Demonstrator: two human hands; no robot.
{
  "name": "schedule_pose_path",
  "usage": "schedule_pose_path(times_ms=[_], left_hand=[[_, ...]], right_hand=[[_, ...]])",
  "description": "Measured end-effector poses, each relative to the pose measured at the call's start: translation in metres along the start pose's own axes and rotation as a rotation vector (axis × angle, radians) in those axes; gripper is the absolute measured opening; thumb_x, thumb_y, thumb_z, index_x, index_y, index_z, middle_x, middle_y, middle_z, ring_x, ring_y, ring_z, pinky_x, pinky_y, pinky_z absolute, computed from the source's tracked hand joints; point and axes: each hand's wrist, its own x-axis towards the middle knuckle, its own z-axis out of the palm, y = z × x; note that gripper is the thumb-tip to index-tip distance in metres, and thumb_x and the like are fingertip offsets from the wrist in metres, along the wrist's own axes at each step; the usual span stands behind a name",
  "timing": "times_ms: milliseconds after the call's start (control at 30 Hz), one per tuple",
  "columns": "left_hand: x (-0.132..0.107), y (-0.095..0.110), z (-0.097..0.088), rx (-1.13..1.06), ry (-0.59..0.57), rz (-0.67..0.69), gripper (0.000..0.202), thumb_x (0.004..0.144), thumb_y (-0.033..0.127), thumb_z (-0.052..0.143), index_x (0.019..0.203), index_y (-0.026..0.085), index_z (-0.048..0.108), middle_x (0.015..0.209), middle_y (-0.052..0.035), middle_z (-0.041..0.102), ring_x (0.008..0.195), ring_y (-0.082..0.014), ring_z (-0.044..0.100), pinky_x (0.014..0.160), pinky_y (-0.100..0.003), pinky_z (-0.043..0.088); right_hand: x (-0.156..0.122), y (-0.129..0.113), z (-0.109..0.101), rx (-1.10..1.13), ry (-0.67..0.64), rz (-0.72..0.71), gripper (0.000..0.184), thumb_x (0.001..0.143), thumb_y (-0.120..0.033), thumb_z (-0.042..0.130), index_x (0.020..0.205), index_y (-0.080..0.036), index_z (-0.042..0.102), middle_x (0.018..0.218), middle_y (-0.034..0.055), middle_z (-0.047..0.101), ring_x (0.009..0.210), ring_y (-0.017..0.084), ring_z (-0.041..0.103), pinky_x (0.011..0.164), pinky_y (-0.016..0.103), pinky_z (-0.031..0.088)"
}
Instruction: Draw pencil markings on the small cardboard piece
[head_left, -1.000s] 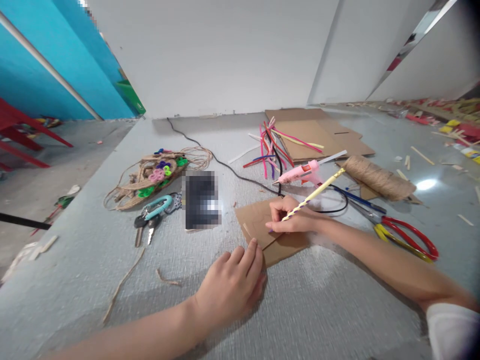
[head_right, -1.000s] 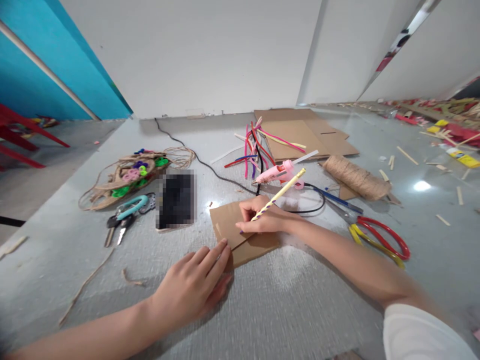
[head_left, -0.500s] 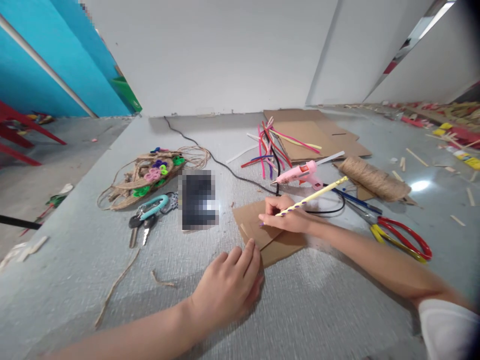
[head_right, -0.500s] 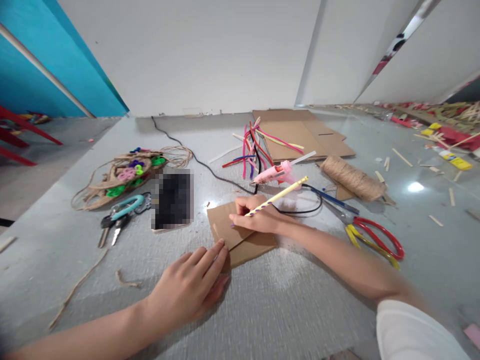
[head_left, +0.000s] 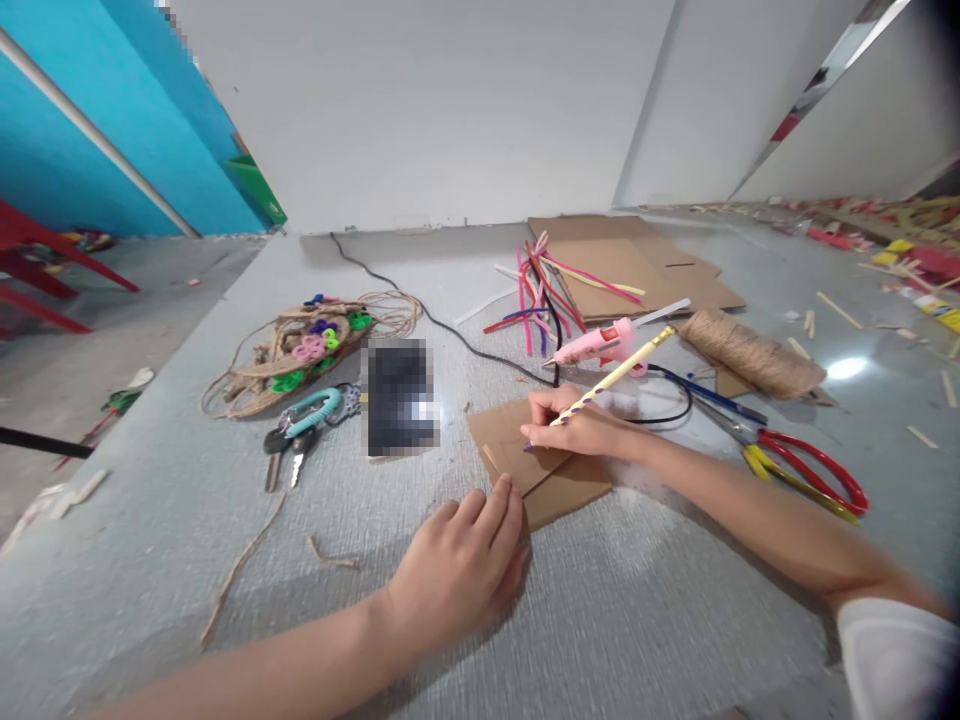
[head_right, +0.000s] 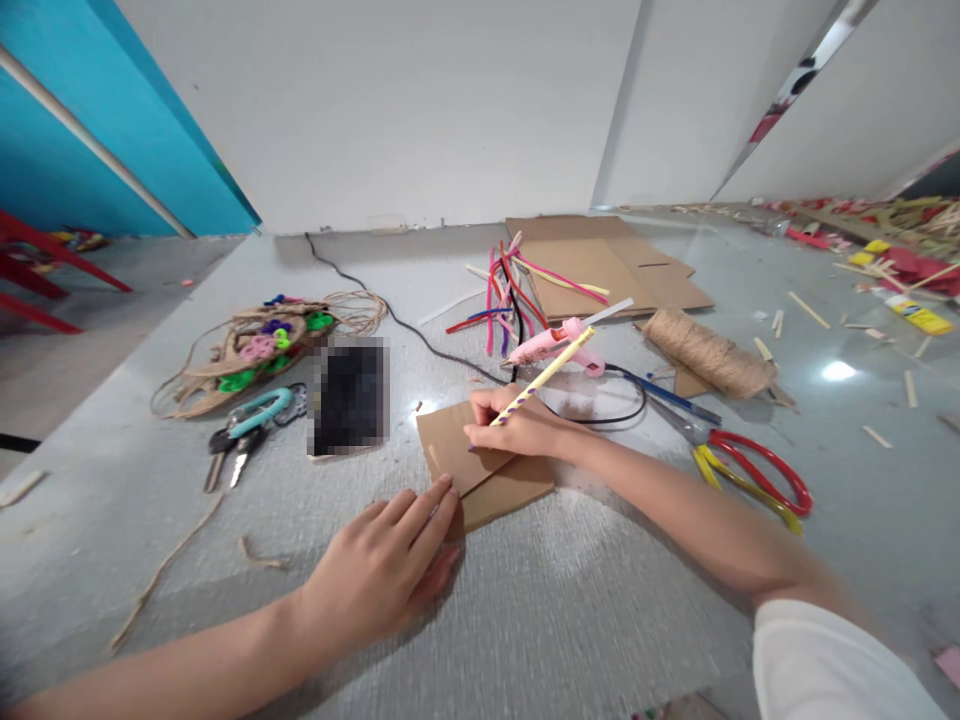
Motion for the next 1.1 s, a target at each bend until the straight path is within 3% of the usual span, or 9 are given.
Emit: schedule_pose_path(times_ms=[1100], left_hand=[[0.0002,0.0001,0.0021,-0.021,0.009,-0.008,0.036,0.084,0.024,0.046,0.109,0.004,0.063,0.112,-0.0166,0.066,0.07,-0.0227,0.061,0.049,-0.033,0.051]], right_hand=[[0.0014,0.0039,0.0023,-0.043,0.026,0.001,0.026,0.073,-0.026,0.062,0.058,-0.018,0.043,0.054,-0.0054,0.048,0.051,0.007,0.039,0.048,0.022,0.027]])
